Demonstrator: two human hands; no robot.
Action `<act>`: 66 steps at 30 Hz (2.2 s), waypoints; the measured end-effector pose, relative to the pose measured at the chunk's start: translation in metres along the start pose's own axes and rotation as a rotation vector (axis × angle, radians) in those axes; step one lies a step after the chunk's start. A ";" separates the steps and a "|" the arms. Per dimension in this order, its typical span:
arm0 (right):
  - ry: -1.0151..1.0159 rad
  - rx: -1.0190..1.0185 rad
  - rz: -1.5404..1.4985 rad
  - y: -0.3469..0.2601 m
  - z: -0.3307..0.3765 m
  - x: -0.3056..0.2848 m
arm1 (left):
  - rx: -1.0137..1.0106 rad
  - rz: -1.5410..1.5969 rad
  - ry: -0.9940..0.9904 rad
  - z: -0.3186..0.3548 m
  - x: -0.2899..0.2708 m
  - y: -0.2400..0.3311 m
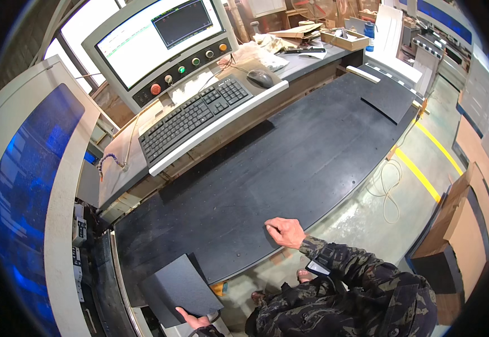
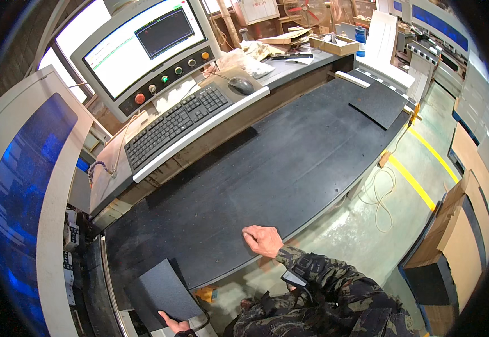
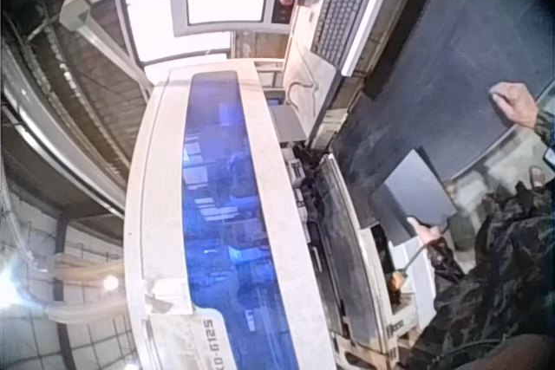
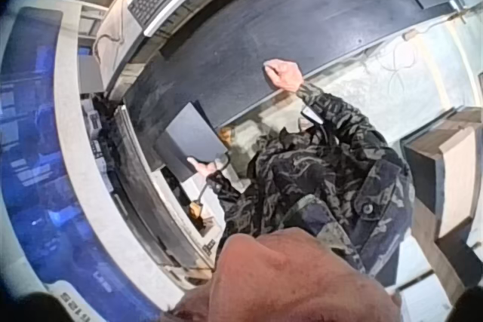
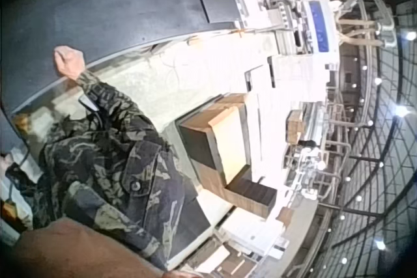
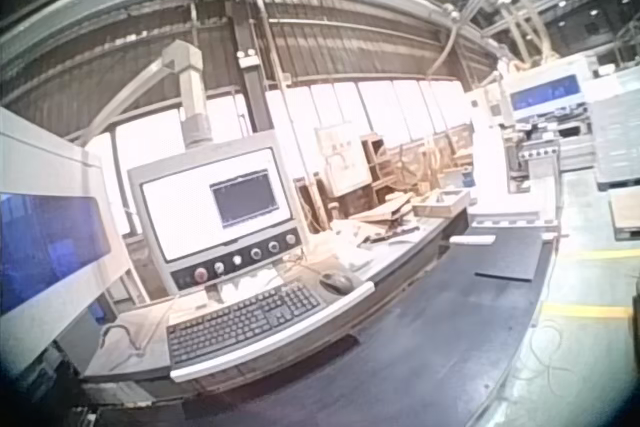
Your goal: The recorder uses a utility knife to trim and process furniture panels before stacking them in a manufacturing facility.
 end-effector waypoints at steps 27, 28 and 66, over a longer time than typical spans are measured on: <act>0.024 -0.029 0.017 0.003 0.000 0.002 | -0.037 -0.012 0.048 -0.004 -0.007 -0.003; 0.024 -0.029 0.018 0.003 0.000 0.001 | -0.038 -0.012 0.047 -0.004 -0.006 -0.003; -0.004 0.025 0.031 0.008 0.000 0.009 | 0.047 0.046 0.122 0.004 0.004 -0.005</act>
Point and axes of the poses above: each hand's wrist, its own z-axis away from the middle knuckle, its own x-axis out of the palm, y = z × x, the point moved 8 cm from there along -z, towards the middle knuckle, and after that the axes turned 3 degrees about -y, right-handed, at the moved point
